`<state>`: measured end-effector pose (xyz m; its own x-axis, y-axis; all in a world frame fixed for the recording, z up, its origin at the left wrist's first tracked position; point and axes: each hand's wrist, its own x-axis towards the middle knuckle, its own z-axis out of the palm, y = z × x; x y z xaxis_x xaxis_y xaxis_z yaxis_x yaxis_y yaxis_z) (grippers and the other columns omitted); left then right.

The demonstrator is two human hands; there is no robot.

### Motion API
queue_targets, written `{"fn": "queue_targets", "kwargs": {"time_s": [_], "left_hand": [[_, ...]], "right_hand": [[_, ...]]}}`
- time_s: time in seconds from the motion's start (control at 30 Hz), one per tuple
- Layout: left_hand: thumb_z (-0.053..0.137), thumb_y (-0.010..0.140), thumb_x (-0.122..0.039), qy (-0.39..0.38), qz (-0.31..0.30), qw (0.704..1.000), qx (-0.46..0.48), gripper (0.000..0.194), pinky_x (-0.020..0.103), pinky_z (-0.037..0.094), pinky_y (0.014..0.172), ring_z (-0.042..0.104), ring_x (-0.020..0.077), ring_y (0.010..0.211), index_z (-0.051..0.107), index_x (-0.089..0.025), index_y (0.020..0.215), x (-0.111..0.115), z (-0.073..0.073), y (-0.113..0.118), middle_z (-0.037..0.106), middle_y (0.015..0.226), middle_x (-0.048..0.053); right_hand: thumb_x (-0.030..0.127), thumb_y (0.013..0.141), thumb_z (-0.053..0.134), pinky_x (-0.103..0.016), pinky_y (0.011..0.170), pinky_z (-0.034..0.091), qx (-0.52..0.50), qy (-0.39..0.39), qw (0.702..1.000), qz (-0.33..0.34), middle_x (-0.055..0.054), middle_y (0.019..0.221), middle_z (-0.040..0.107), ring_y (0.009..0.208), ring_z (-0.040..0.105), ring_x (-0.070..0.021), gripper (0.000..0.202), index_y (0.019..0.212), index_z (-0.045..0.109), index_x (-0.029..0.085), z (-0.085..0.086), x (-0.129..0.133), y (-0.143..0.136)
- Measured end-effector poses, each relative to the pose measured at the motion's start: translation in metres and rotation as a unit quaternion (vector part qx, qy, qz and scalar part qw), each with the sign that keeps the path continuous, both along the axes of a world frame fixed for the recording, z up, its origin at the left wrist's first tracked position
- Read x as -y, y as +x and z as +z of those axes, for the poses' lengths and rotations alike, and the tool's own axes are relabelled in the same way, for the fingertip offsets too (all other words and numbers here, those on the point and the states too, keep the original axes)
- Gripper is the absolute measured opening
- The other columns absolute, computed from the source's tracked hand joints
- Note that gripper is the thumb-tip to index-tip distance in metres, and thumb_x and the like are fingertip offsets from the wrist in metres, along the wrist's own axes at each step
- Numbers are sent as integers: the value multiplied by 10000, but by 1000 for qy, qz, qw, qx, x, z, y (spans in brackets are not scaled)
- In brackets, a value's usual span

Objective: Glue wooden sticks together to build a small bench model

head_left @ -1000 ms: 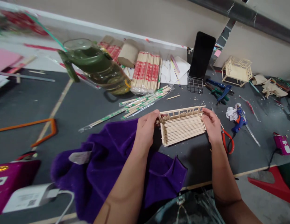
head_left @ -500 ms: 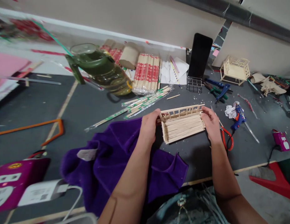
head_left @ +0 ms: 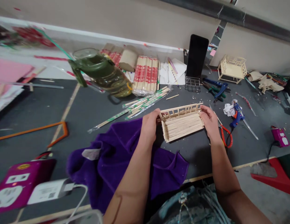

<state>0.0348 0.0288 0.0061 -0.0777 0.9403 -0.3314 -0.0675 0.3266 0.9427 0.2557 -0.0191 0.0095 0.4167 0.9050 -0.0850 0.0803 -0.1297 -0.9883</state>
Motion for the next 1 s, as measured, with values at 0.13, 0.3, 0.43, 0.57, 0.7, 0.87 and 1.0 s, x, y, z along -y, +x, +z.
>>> {"fn": "queue_targets", "kwargs": {"time_s": [0.13, 0.3, 0.43, 0.57, 0.7, 0.87, 1.0], "left_hand": [[625, 671, -585, -28, 21, 999, 39, 365, 385, 577, 736, 697, 260, 682, 579, -227, 625, 0, -3, 0, 689, 622, 29], [627, 668, -571, -25, 23, 999, 37, 351, 390, 570, 724, 699, 264, 675, 568, -228, 623, -1, -2, 0, 690, 627, 30], [624, 667, -574, -27, 19, 999, 32, 349, 396, 571, 737, 703, 271, 702, 558, -234, 625, -1, -1, 0, 686, 636, 36], [621, 665, -570, -32, 15, 999, 38, 341, 398, 580, 751, 709, 283, 749, 552, -239, 620, 0, 0, 0, 683, 637, 41], [612, 660, -572, -38, 10, 999, 35, 342, 383, 574, 733, 702, 278, 750, 555, -236, 635, 0, 1, 0, 690, 663, 48], [622, 658, -579, -39, 7, 999, 36, 355, 371, 574, 746, 697, 266, 741, 545, -233, 634, -1, -1, -2, 686, 659, 43], [631, 669, -613, -15, 8, 1000, 21, 393, 383, 585, 742, 699, 270, 715, 553, -230, 637, -1, -4, -2, 685, 633, 44]], "right_hand": [[381, 788, 683, -393, 937, 551, 0, 2, 1000, -8, -60, 1080, 757, 960, 690, -200, 341, 1090, 727, 229, 0, 0, 0], [371, 784, 688, -392, 929, 556, -3, 5, 1000, -11, -55, 1062, 760, 949, 688, -197, 321, 1073, 730, 235, 1, -1, 0], [376, 788, 683, -397, 931, 547, -4, 7, 1000, -7, -62, 1081, 751, 957, 686, -198, 330, 1085, 723, 236, -1, -1, 0], [387, 795, 683, -385, 920, 543, -5, 9, 1000, 1, -50, 1040, 745, 941, 681, -190, 335, 1094, 712, 239, -5, -1, 1], [400, 805, 675, -386, 926, 540, -2, 7, 1000, 4, -59, 1060, 743, 954, 678, -193, 357, 1115, 710, 226, -5, -1, 1], [386, 794, 679, -389, 933, 549, -7, 10, 1000, -1, -66, 1074, 750, 963, 686, -198, 355, 1106, 716, 221, -2, 0, 0], [380, 780, 690, -380, 918, 561, -12, 5, 1000, -9, -63, 1078, 761, 962, 694, -199, 353, 1096, 727, 225, -2, -1, 0]]}}
